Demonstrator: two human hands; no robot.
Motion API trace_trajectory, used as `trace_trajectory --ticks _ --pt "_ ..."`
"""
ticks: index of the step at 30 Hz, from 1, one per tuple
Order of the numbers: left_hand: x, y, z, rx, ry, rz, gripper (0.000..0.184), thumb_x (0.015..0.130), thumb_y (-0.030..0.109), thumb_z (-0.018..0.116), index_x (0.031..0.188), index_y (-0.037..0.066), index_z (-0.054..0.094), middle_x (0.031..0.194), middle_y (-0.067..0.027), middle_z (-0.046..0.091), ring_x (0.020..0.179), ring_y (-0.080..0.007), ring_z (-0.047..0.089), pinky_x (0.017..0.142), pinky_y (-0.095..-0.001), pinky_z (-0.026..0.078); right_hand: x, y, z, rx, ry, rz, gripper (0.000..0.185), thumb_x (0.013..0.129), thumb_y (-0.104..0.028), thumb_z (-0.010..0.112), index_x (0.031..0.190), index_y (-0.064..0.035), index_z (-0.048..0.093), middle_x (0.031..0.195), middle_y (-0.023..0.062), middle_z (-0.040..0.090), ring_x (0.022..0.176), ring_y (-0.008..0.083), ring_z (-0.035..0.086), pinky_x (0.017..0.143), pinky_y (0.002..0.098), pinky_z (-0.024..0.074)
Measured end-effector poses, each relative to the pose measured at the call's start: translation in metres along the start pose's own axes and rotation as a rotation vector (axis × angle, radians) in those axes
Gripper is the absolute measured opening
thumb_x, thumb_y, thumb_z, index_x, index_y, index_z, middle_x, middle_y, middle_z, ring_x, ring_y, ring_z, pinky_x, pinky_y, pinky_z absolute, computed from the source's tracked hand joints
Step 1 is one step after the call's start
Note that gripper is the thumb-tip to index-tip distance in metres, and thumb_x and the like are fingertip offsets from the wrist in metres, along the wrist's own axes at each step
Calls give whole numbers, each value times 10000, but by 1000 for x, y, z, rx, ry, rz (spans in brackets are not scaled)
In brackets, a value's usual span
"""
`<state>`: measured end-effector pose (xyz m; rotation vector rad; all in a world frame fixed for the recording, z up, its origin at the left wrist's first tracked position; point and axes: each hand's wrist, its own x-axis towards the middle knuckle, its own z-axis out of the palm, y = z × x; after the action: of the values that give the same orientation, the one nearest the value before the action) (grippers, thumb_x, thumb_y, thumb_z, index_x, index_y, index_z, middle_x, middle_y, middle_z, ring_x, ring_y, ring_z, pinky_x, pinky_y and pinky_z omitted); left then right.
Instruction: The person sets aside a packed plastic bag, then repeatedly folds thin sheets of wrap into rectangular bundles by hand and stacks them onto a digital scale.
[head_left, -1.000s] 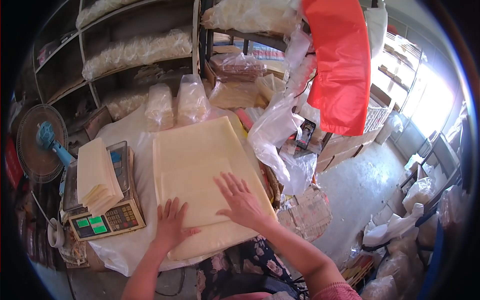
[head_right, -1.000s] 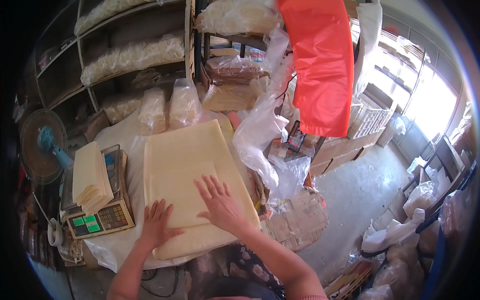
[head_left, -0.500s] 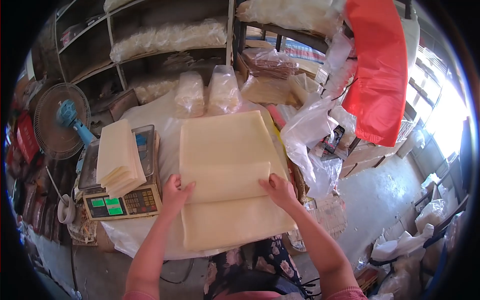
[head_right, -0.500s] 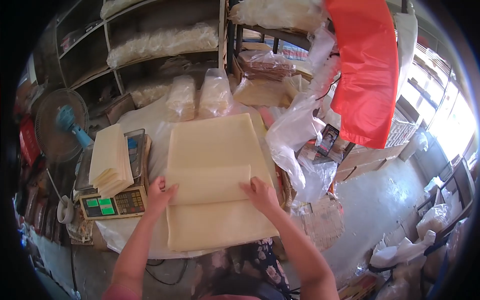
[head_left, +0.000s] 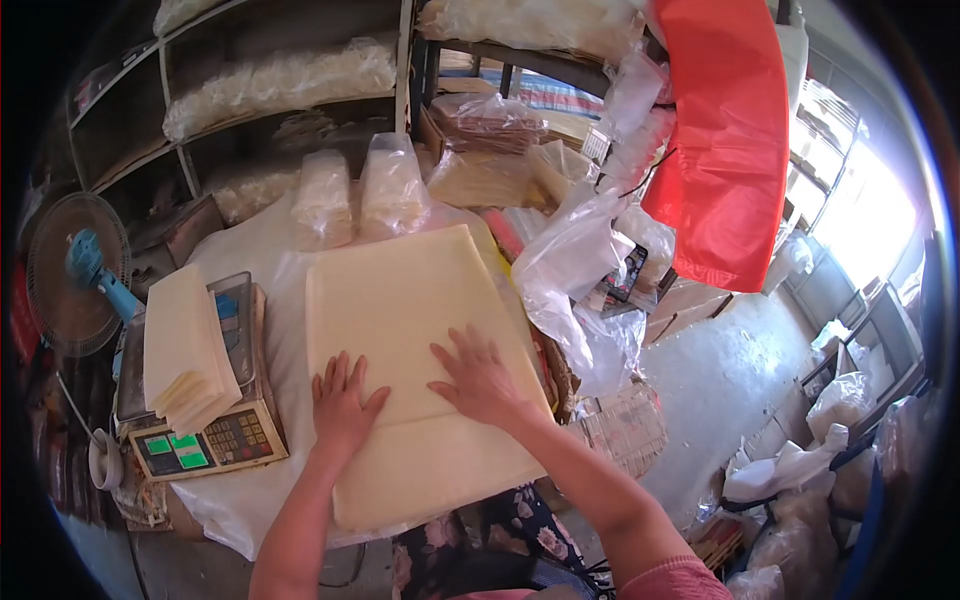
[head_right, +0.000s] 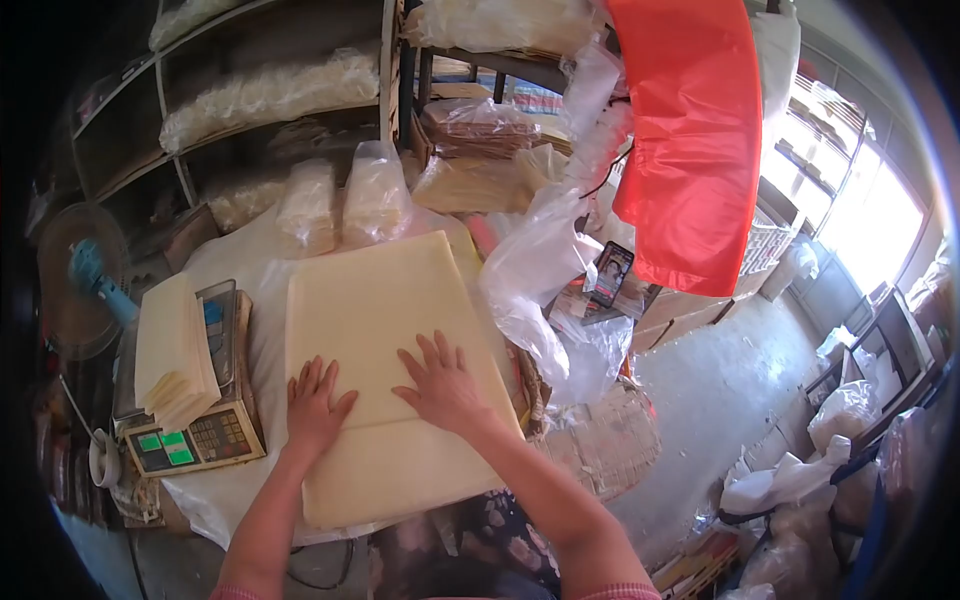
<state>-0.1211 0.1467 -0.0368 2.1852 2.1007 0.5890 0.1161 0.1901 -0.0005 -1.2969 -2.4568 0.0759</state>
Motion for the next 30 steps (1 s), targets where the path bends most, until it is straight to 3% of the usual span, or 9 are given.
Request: trace_trajectory --ticks 2,9,11,12,14,17,21,25,30 --pt "-1 0 1 -2 29 7 636 888 499 496 1382 110 405 1467 -164 312 1382 -309 242 1120 -499 142 -3 0 14 -16 -10 48 584 922 -466 456 1404 -148 372 1452 182 298 1380 391 177 1112 554 135" --pt "-9 0 4 -157 204 -43 696 863 320 610 1429 79 285 1455 -196 317 1391 -293 230 1125 -457 148 -8 -23 2 -111 -73 131 575 936 -469 409 1405 -139 368 1453 178 309 1373 369 211 1086 574 178" --pt "-30 23 -13 -837 449 -302 763 794 127 654 1434 55 245 1434 -179 352 1361 -266 292 1104 -391 229 -17 -55 -12 -83 -221 377 594 927 -477 440 1363 -74 411 1408 174 373 1351 357 274 1075 576 188" --pt "-39 25 -12 -836 451 -301 763 794 127 654 1434 55 245 1434 -179 352 1361 -266 292 1104 -391 229 -26 -67 -16 -83 -220 375 594 927 -477 440 1363 -74 411 1408 174 373 1351 357 274 1075 576 188" --pt "-58 26 -11 -1717 132 -429 791 709 -21 627 1418 36 282 1387 -141 414 1294 -247 386 1052 -333 321 -48 -89 -11 90 -238 146 628 916 -496 447 1333 -27 425 1387 162 411 1323 348 325 1053 575 217" --pt "-68 24 -30 -1557 -59 -612 828 633 -93 590 1404 30 317 1336 -119 462 1230 -233 451 1007 -329 376 -74 -87 30 18 -9 -29 589 912 -459 474 1323 -38 440 1387 156 416 1322 332 333 1059 544 238" --pt "-62 -4 -92 -1235 349 -184 848 644 -93 548 1438 31 276 1374 -116 442 1244 -185 440 1017 -300 364 -80 -63 28 188 -21 -97 486 895 -318 549 1305 -68 474 1388 116 435 1327 299 343 1075 527 236" --pt "-37 -57 -201 -1109 626 -191 820 666 -86 545 1438 22 289 1356 -119 464 1205 -164 472 997 -274 375 -78 -71 15 246 -11 -120 454 877 -268 567 1274 -59 499 1392 108 428 1325 313 344 1082 532 225" --pt "-25 -144 -253 -1240 428 -285 747 689 -78 546 1402 -21 328 1239 -109 554 1092 -194 556 922 -291 439 -79 -70 17 239 1 -105 449 869 -250 575 1270 -61 504 1390 114 431 1322 316 349 1084 536 219"
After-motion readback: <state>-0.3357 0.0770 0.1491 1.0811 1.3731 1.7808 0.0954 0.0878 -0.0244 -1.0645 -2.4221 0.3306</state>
